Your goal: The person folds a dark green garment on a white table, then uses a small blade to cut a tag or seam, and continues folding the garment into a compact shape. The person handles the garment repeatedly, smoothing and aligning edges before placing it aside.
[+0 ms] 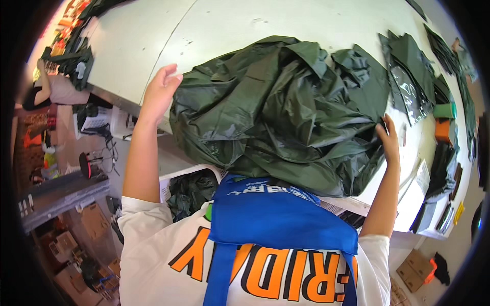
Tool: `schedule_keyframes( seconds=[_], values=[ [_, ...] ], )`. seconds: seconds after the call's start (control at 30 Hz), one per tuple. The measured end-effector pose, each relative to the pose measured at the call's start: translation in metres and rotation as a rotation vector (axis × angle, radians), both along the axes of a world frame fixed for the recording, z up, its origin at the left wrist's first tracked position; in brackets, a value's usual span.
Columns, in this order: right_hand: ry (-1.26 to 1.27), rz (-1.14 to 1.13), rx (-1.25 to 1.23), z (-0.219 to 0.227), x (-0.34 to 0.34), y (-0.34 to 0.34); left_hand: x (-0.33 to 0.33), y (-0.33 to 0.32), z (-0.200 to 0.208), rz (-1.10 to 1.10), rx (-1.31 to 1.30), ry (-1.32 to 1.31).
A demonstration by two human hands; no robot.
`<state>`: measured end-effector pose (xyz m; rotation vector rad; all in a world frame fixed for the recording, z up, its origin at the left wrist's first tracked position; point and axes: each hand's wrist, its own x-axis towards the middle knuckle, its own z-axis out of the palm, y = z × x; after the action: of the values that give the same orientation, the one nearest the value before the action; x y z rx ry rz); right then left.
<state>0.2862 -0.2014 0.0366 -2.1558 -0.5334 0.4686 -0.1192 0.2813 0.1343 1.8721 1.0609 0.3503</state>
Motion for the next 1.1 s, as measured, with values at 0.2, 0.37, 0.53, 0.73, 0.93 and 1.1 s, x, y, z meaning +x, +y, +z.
schedule_keyframes(
  seconds=[0.2, 0.37, 0.53, 0.73, 0.93, 1.1],
  values=[
    [-0.148, 0.283, -0.433, 0.029, -0.036, 0.019, -0.015, -0.007, -0.015, -0.347, 0.323, 0.184],
    [-0.428, 0.245, -0.179, 0.042, 0.033, -0.037, -0.015, 0.021, -0.010, -0.429, 0.425, 0.447],
    [-0.646, -0.453, -0.406, 0.038, 0.095, -0.090, 0.005, 0.028, 0.009, -0.108, -0.409, -0.427],
    [-0.386, -0.185, 0.256, 0.069, -0.085, 0.063, 0.028, 0.012, -0.043, -0.378, -0.085, 0.102],
    [0.025, 0.553, 0.236, 0.057, -0.223, 0.185, 0.094, 0.024, -0.056, -0.405, 0.109, -0.080],
    [0.265, 0.388, 0.178, 0.021, -0.224, 0.239, 0.120, 0.006, -0.018, -0.678, 0.317, 0.191]
  ],
)
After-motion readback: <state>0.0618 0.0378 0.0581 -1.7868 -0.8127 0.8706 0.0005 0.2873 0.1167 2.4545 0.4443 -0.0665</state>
